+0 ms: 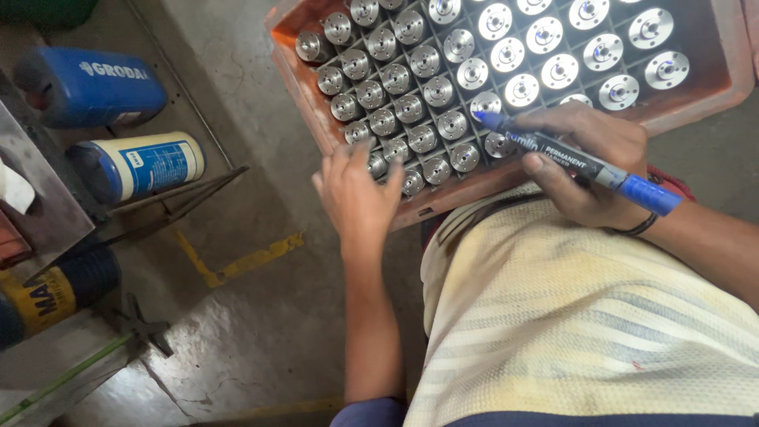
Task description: The person picks cylindrical machined metal parts one at a time from orange trays, marks each part with a blue permanent marker, and places the marked part back into the tray. They occasionally reposition the trays and continue marking more parts.
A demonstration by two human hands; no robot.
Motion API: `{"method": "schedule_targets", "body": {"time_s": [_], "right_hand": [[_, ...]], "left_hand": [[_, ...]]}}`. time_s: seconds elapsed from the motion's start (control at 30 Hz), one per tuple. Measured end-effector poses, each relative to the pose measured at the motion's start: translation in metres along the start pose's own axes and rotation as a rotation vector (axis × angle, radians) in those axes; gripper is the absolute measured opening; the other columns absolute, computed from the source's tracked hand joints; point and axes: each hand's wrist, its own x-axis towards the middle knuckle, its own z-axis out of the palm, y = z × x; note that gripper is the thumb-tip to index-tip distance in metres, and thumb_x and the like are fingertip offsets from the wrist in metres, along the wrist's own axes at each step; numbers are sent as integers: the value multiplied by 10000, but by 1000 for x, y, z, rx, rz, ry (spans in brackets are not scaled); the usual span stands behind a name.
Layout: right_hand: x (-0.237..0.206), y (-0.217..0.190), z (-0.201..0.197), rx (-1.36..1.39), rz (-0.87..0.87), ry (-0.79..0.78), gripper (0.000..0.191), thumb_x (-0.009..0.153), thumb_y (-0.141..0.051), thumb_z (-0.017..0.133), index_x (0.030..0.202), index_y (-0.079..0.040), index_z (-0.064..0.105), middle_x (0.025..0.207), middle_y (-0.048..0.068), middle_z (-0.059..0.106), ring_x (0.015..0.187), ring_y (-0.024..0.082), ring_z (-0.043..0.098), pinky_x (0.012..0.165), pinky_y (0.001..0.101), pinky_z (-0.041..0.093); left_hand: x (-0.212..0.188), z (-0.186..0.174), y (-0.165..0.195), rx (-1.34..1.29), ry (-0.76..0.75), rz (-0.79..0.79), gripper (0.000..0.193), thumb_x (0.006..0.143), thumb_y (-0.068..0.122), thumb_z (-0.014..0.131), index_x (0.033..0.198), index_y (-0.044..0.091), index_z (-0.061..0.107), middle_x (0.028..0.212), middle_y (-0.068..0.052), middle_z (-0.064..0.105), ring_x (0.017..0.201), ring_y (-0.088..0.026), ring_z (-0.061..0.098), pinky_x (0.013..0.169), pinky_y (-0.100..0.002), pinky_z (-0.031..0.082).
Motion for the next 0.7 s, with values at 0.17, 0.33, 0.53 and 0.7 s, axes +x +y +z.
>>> {"method": "schedule_targets", "body": {"time_s": [0.17,0.33,0.53,0.7], "right_hand": [[7,-6,-9,8,-20,-4,193,972,-86,715,1120,36,691,909,148,726,667,151,644,587,279,492],[27,-25,-15,-44,-196,51,177,914,-68,636,1029,61,671,857,173,694,708,215,651,631,335,521],[24,-17,22,28,-513,-101,192,910,-174,706,1027,-23,727,805,81,710,657,175,642,613,350,510],[15,-9,30,40,-468,-89,141,914,-110,691,1023,-24,714,850,99,736,654,180,614,582,344,447]], "left_hand": [[19,0,7,-10,-15,58,481,574,427,926,886,80,809,949,-85,689,989,-283,623,897,-477,412],[14,-40,-10,-575,104,14,409,696,384,851,952,68,804,903,-63,678,817,-119,651,716,-289,564],[4,35,26,-2070,-120,-258,427,1202,356,468,1291,-26,636,1026,-107,693,862,-167,639,719,-297,535],[-7,51,43,-1848,-78,-446,457,1151,345,364,1284,-10,620,1186,-99,682,1046,-140,655,942,-281,553]]}}
